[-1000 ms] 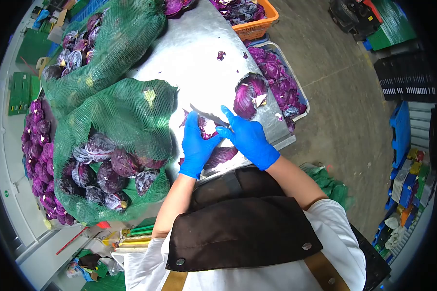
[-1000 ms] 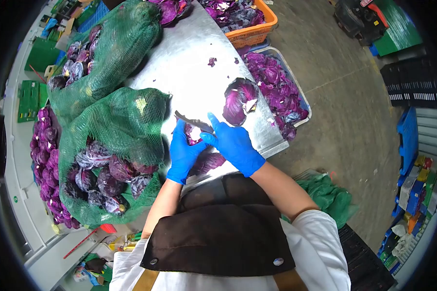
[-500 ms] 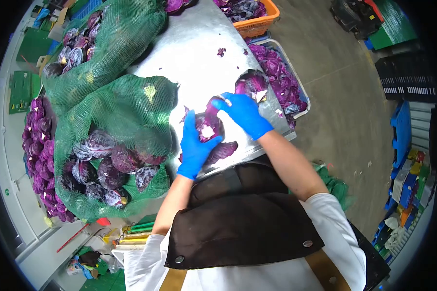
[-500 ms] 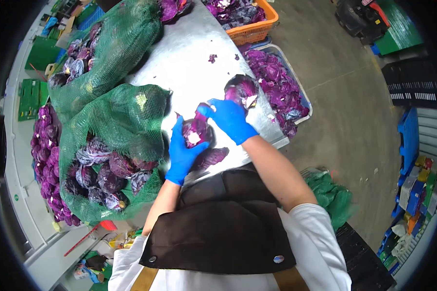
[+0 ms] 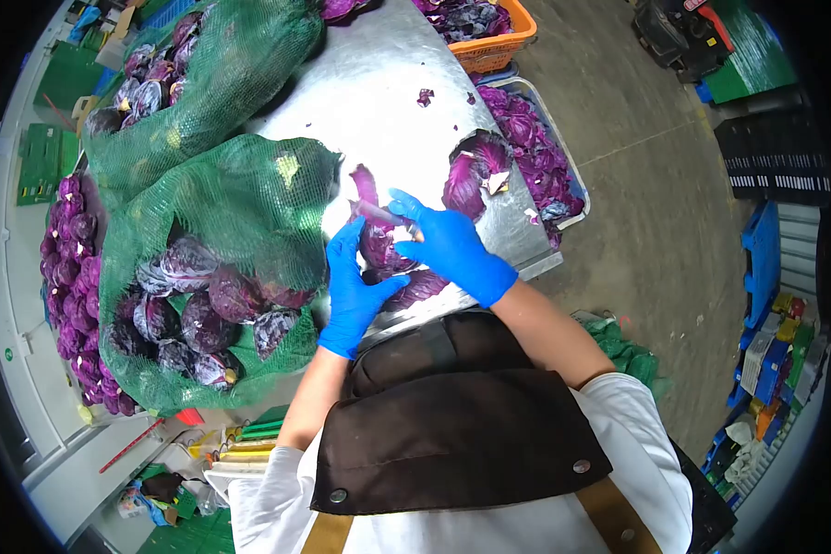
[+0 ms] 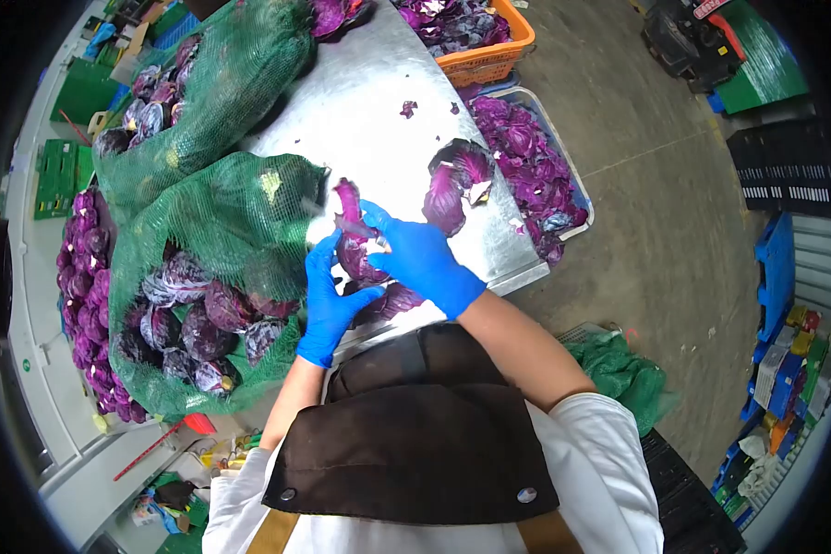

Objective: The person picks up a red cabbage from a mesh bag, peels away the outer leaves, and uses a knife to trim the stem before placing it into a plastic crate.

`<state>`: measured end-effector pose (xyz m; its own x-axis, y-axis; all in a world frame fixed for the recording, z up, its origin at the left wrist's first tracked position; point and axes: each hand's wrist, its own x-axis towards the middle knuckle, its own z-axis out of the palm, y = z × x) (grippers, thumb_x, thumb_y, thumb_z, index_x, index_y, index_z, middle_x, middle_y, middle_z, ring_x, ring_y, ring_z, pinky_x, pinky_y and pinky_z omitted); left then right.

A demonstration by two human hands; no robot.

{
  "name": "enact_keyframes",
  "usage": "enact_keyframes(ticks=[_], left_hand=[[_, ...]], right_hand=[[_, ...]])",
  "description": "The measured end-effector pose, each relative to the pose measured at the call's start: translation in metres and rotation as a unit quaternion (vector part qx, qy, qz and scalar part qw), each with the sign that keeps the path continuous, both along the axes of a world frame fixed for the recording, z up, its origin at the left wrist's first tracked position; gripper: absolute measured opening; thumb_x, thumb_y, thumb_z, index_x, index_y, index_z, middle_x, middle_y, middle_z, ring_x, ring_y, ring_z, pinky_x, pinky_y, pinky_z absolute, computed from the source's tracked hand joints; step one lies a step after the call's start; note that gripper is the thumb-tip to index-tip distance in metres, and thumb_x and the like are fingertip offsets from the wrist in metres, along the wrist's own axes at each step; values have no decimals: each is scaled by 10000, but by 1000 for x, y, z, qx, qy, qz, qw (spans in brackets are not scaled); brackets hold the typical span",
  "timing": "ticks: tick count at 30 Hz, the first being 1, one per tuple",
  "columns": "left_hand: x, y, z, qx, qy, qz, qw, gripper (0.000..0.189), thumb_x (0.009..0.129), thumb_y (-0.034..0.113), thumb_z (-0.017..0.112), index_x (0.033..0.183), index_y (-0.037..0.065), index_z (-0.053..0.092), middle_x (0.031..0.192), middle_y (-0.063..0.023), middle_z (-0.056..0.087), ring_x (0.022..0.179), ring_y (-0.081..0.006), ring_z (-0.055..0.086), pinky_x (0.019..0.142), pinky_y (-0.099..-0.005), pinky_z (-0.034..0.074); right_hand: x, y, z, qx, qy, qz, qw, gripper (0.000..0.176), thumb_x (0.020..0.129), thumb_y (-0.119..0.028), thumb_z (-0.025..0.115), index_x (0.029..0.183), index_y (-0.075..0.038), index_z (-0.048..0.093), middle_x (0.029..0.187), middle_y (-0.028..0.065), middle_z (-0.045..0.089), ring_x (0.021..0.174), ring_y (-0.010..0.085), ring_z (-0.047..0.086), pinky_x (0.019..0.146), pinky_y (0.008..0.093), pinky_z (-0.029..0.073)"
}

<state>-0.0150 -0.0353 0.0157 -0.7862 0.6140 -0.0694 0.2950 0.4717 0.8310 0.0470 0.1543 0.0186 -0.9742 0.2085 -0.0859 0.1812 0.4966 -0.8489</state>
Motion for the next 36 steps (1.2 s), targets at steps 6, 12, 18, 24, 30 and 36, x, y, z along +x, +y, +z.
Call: enact_keyframes(ticks=[6,12,18,24,30,36], left_hand=[[-9,18,-6,-13,20,-21,1000,1029,610,263,907,1450,41,356,1408,-178,456,1309,-311,443,1094,-423,372],[-7,29,-16,-38,67,25,997,938,627,272,899,1390,34,410,1329,-168,492,1213,-325,510,1038,-410,414],[-7,44,15,-46,40,17,998,788,642,289,879,1290,63,492,1218,-141,519,1144,-340,510,989,-430,430],[2,40,1,-59,83,4,995,960,642,274,877,1431,48,376,1341,-198,465,1243,-367,461,1048,-426,401],[4,7,-12,20,86,26,996,965,627,286,896,1421,38,407,1331,-169,470,1259,-330,452,1077,-431,377],[6,-9,-27,78,-8,94,993,949,643,264,904,1414,22,407,1279,-155,485,1209,-313,488,1053,-409,397]], right_hand=[[-8,20,13,7,-38,42,998,784,788,-355,765,1464,-170,416,1055,140,691,749,261,659,694,367,530],[24,2,9,201,-95,-48,974,719,957,-571,420,1482,-86,348,773,142,659,611,294,661,510,430,507],[29,-13,-4,297,-117,-32,947,618,952,-483,510,1471,-167,392,750,133,664,580,283,653,499,416,491],[6,12,-22,155,-88,-28,984,454,1001,-455,403,1323,-175,561,780,151,675,698,332,666,629,453,516],[-34,31,-13,52,-187,-63,979,693,911,-642,455,1216,-45,633,1106,240,663,1059,392,626,919,467,474],[-10,20,-25,72,-84,-108,988,699,802,-652,642,998,18,648,864,232,680,849,378,677,749,458,526]])
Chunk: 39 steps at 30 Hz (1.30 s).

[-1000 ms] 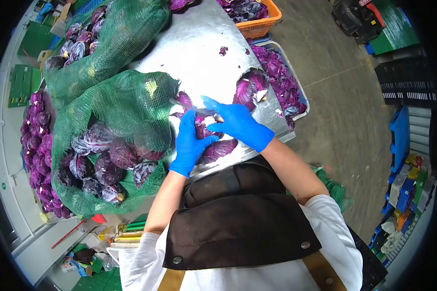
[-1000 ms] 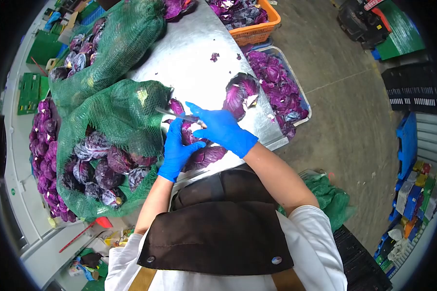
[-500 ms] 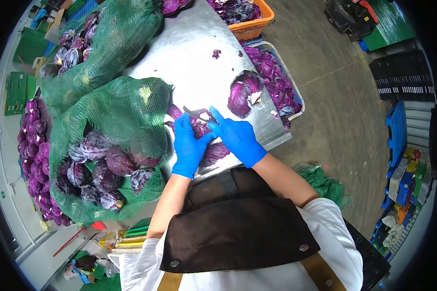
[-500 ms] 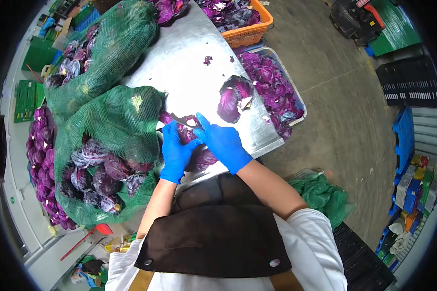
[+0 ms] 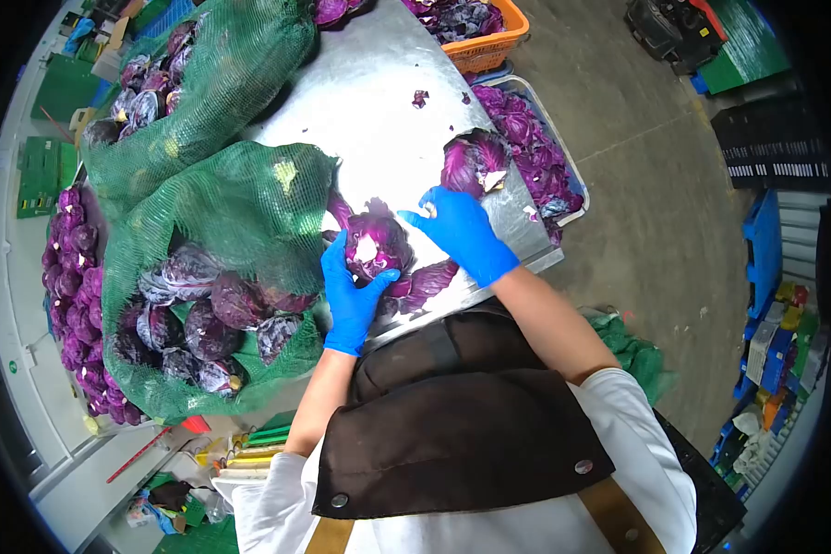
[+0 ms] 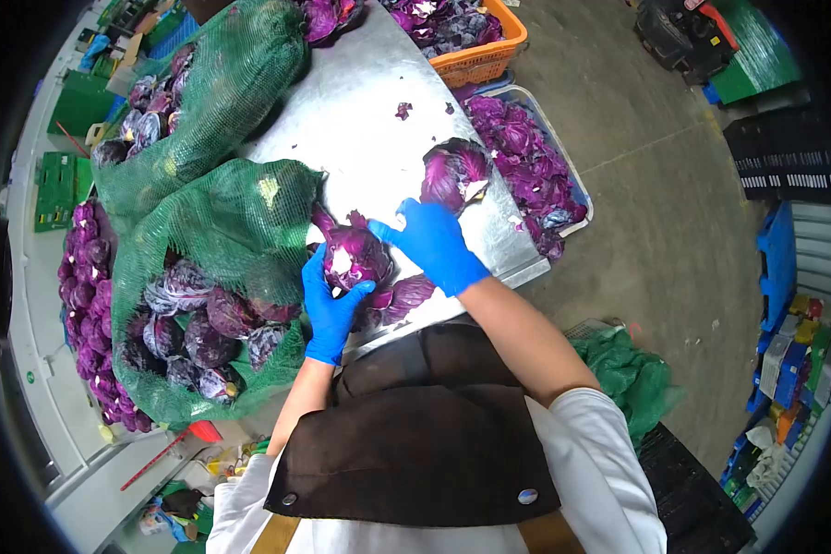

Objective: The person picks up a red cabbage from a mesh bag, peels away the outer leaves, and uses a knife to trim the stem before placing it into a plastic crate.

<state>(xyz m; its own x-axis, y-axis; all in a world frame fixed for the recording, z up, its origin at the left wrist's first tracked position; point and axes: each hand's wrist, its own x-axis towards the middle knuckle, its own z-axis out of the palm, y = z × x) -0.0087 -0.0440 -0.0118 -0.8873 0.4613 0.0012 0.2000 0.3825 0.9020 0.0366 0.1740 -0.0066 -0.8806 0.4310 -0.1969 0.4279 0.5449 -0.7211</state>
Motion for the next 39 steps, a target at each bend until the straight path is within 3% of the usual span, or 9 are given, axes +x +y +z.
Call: enact_keyframes(ticks=[7,19,23,24,27,28,34,37,39], left_hand=[[-2,14,10,-81,80,-9,994,947,630,223,913,1410,8,421,1252,-122,473,1161,-258,514,1004,-371,443],[-5,16,18,-129,64,-7,990,957,618,265,923,1389,-14,430,1187,-120,482,1130,-268,519,991,-385,444],[-3,0,-4,-34,-4,12,999,987,616,243,923,1404,-25,394,1221,-126,461,1169,-278,502,1007,-389,442],[-2,-1,-2,-15,-21,18,999,969,623,196,920,1404,-23,391,1229,-110,462,1168,-248,506,1008,-376,454],[1,-1,2,3,-57,22,998,950,620,157,920,1395,-23,401,1250,-95,465,1154,-235,517,1012,-365,451],[-1,0,3,-7,-41,17,999,953,616,161,921,1395,-21,403,1255,-98,464,1154,-239,517,1015,-368,447],[0,-5,5,-42,34,-32,998,966,609,215,925,1395,-10,411,1271,-116,453,1167,-259,508,1023,-376,432],[5,-13,2,-31,45,-33,998,974,612,237,924,1401,0,404,1295,-120,443,1205,-262,491,1031,-380,437],[9,-17,-2,13,-8,-19,1000,993,609,249,924,1410,3,391,1312,-122,435,1224,-263,483,1036,-383,440]], right_hand=[[15,-34,33,-107,-70,-13,992,674,759,-627,697,960,14,629,828,224,671,795,391,662,721,468,507],[17,-25,-1,-9,-24,-13,1000,360,787,-379,671,827,-22,690,775,206,674,740,389,663,687,469,510],[30,5,-26,-85,-70,-68,992,308,794,-318,654,826,-16,703,792,201,679,743,381,666,695,473,509],[34,9,-35,1,-103,-53,993,417,783,-343,699,1037,-13,677,769,193,678,765,373,671,701,468,516],[32,-1,18,38,-135,-14,990,622,757,-398,751,1240,-54,564,883,195,687,786,369,670,705,443,528],[30,-9,23,66,-94,3,993,789,750,-447,763,1373,-98,427,916,182,683,779,354,673,709,435,531],[-19,-30,39,32,112,100,988,469,787,-419,717,1113,-90,647,878,157,680,759,347,671,669,442,531],[-43,-5,16,95,17,101,990,318,811,-381,657,902,-80,701,829,169,682,746,357,668,653,453,529],[-39,15,-16,35,99,-1,995,217,830,-277,592,790,-85,684,743,177,667,715,356,665,639,464,529]])
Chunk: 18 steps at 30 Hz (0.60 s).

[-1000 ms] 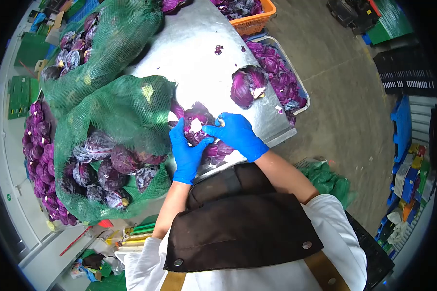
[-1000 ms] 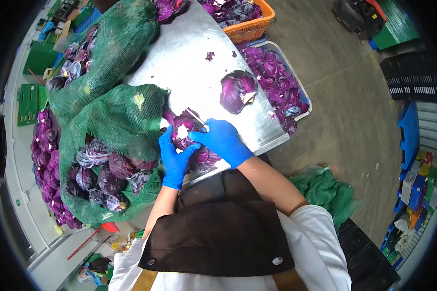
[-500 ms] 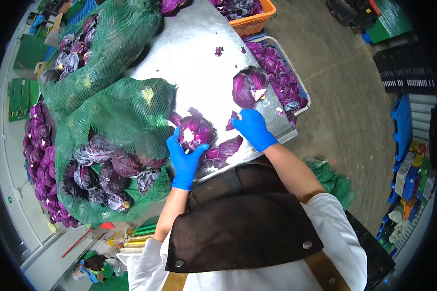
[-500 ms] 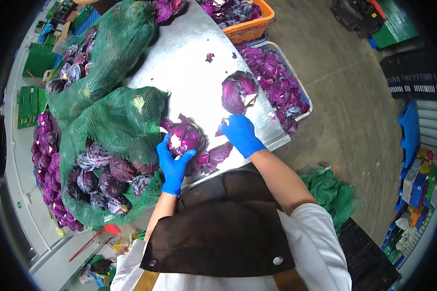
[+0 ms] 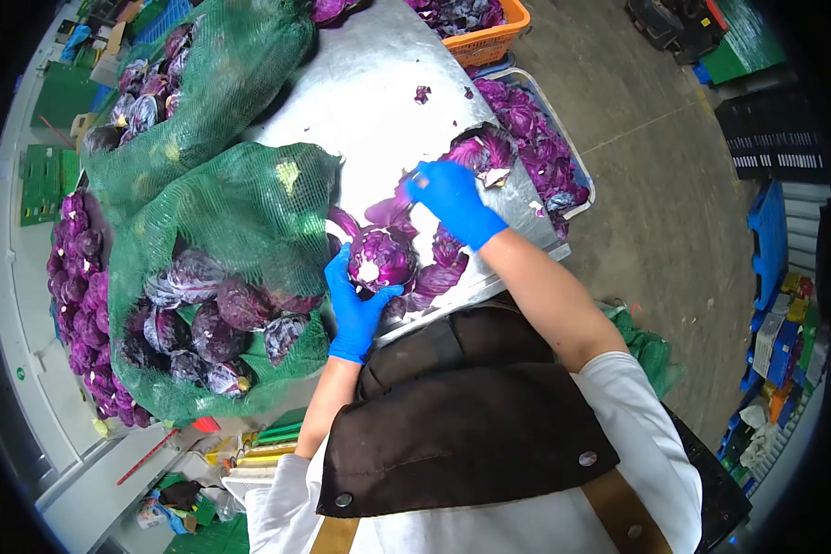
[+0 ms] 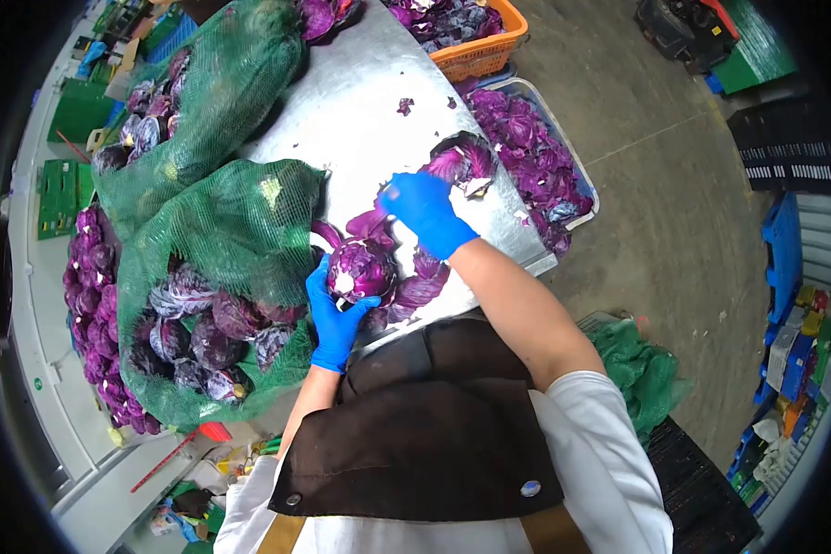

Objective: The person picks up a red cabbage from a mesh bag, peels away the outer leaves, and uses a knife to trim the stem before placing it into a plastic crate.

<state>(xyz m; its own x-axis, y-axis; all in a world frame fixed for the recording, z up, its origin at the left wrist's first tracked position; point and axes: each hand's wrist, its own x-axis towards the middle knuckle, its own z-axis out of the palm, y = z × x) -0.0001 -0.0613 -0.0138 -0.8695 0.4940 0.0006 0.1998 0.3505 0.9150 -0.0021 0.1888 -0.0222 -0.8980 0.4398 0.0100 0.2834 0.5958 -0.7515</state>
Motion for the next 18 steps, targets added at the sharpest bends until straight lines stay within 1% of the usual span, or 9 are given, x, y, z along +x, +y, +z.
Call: enact_keyframes(ticks=[1,2,4,6,7,11,13,16,18], left_hand=[[1,-3,-3,12,-15,0,1000,1034,602,284,923,1427,11,364,1334,-121,424,1248,-259,471,1044,-385,440],[0,-3,-2,1,-4,-3,1000,1043,599,289,923,1431,14,357,1340,-120,423,1249,-257,471,1046,-385,439],[-1,-3,2,-21,13,-13,1000,1062,594,297,924,1438,19,342,1351,-119,422,1251,-253,469,1048,-385,437],[-3,-6,-4,-31,43,-22,998,1058,595,298,923,1438,28,343,1361,-119,420,1258,-251,464,1051,-385,435],[-4,-7,-8,-37,58,-27,997,1057,596,298,923,1438,32,343,1366,-120,419,1262,-250,462,1053,-385,434],[-8,-11,-14,-32,52,-43,997,1010,624,253,914,1429,23,349,1383,-125,416,1260,-248,466,1052,-377,434],[-6,-8,-9,-13,25,-47,999,979,643,218,906,1423,11,351,1384,-136,420,1249,-246,478,1050,-375,435],[-6,4,10,-21,-52,-11,998,923,673,167,888,1408,-11,360,1348,-152,468,1207,-243,513,1041,-367,442],[-8,22,18,-8,-150,62,987,884,680,171,886,1379,-24,381,1323,-167,476,1204,-253,509,1055,-372,418]], right_hand=[[1,14,-8,33,-39,-60,997,225,827,-285,610,804,-73,684,771,179,677,718,354,669,654,458,532],[3,26,-15,44,-102,-77,991,256,825,-316,644,845,-65,692,791,173,687,735,345,676,669,441,538],[11,17,22,85,-109,-68,988,347,826,-365,698,927,-34,678,809,176,686,754,355,674,668,449,531],[20,-2,42,15,-51,-1,999,436,826,-411,719,1044,-37,667,835,157,696,755,343,679,667,436,534],[20,-10,51,11,-96,46,994,496,792,-448,743,1091,-60,668,868,150,702,791,335,683,702,423,537],[12,-26,36,-49,-107,80,990,516,730,-502,776,1043,-100,691,952,160,703,853,319,682,764,420,525],[5,-22,43,-60,-172,113,977,506,732,-505,771,1012,-90,698,940,161,705,854,321,682,761,420,522],[-3,-11,33,-93,-217,164,958,509,732,-517,755,948,-59,695,939,179,691,886,347,668,785,440,513],[-9,-8,22,-108,-240,191,946,509,738,-521,741,919,-48,694,936,191,684,900,359,662,798,452,510]])
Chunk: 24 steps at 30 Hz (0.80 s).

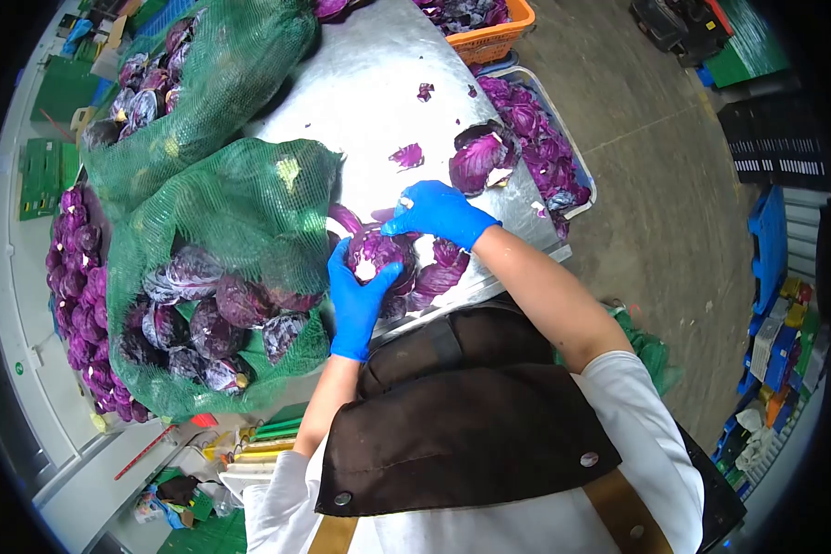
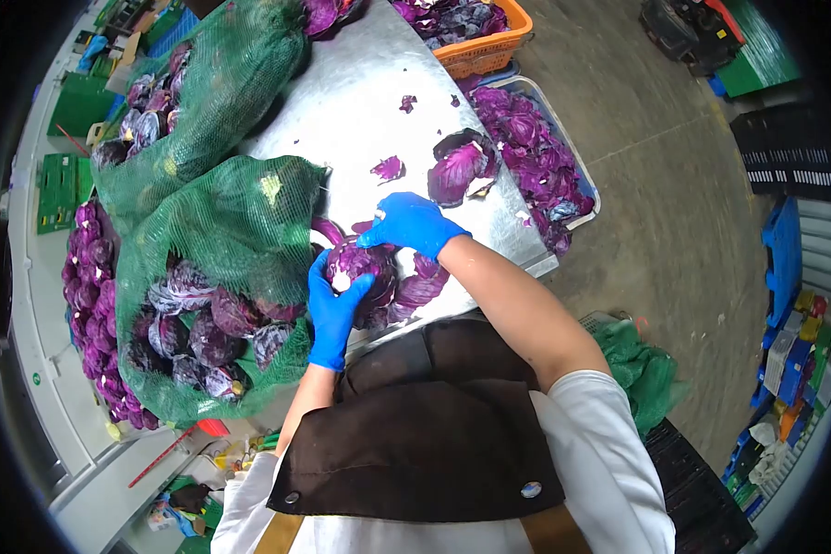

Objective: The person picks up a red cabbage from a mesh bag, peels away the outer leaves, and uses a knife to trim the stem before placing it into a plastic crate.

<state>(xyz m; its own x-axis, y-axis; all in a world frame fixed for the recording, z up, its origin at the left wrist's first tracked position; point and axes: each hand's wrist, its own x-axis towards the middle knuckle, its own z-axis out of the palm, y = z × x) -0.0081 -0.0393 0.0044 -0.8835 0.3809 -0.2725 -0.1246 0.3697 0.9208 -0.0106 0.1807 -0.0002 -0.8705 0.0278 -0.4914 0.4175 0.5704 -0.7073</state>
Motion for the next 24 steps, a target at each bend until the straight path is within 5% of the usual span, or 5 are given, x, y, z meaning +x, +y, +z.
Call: enact_keyframes(ticks=[8,11,20,21,24], left_hand=[[4,-4,-21,1,57,23,998,871,685,147,874,1390,-25,392,1311,-153,501,1172,-243,534,1039,-348,427],[9,-14,-15,23,79,-2,997,868,689,120,862,1401,-25,387,1334,-152,492,1187,-244,530,1045,-354,424],[10,-20,-3,168,-40,-6,985,899,658,30,855,1428,32,390,1375,-125,481,1228,-228,514,1058,-372,441],[10,-18,1,181,-47,-8,982,895,659,25,853,1427,33,394,1377,-124,481,1230,-228,514,1058,-372,441],[10,-3,25,206,-91,5,974,849,671,8,823,1413,24,412,1366,-121,495,1229,-227,519,1053,-368,445]], right_hand=[[3,-24,17,118,114,41,986,346,825,-416,653,866,-80,724,827,168,693,814,357,677,731,455,527],[18,-9,-49,208,78,57,973,289,837,-368,627,877,-97,720,850,163,698,810,365,677,726,457,531],[75,-1,-21,-70,145,-254,954,445,825,-309,703,1164,-24,669,1014,205,698,906,290,693,803,367,530],[83,0,-23,-104,90,-259,956,434,865,-175,715,1242,14,616,1096,169,702,941,124,660,815,274,530],[115,-23,-39,-319,169,-326,874,529,852,-350,746,1245,-18,622,924,81,698,765,150,643,709,268,516]])
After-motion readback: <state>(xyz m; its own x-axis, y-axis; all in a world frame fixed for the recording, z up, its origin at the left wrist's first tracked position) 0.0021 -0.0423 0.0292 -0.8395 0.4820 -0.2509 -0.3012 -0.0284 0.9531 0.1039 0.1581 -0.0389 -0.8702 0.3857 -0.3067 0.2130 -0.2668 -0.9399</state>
